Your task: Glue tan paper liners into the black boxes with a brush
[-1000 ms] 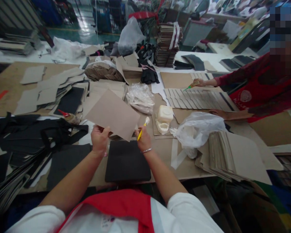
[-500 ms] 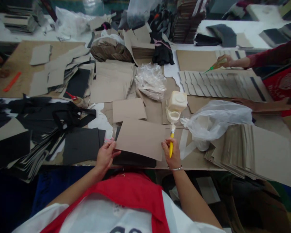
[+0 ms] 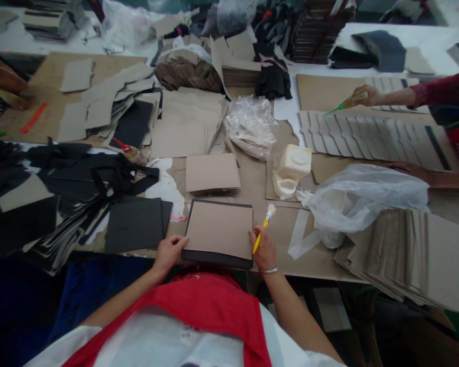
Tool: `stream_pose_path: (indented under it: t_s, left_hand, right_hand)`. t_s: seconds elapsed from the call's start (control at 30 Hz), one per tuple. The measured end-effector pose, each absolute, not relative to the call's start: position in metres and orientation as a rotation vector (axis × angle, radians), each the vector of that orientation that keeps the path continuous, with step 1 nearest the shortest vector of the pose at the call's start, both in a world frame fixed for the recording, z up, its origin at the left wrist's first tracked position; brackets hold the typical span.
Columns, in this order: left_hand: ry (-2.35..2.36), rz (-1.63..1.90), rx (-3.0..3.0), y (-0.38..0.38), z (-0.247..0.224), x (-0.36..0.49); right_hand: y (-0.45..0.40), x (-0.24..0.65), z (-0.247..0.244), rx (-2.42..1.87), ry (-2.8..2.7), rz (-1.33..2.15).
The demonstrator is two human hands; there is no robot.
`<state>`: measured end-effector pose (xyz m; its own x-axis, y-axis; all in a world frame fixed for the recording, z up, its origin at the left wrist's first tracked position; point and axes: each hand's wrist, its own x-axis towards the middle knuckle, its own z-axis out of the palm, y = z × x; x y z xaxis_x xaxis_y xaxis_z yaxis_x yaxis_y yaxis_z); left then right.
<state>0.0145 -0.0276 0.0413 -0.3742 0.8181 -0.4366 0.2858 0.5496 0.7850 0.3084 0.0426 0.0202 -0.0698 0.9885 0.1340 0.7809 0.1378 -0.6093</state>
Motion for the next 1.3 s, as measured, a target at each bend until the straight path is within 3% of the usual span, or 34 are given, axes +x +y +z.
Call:
stream_pose_path:
  t_s: [0.57, 1.3]
  left_hand:
    - [1.969, 0.503, 1.055, -0.02, 0.033, 0.004]
    - [1.995, 0.504, 1.183, -0.013, 0.038, 0.008]
  right_hand:
    - [0.048, 0.297, 0.028, -1.917, -1.972, 0.585]
    - [0.057, 0.287, 0.039, -2.13, -2.173, 0.481]
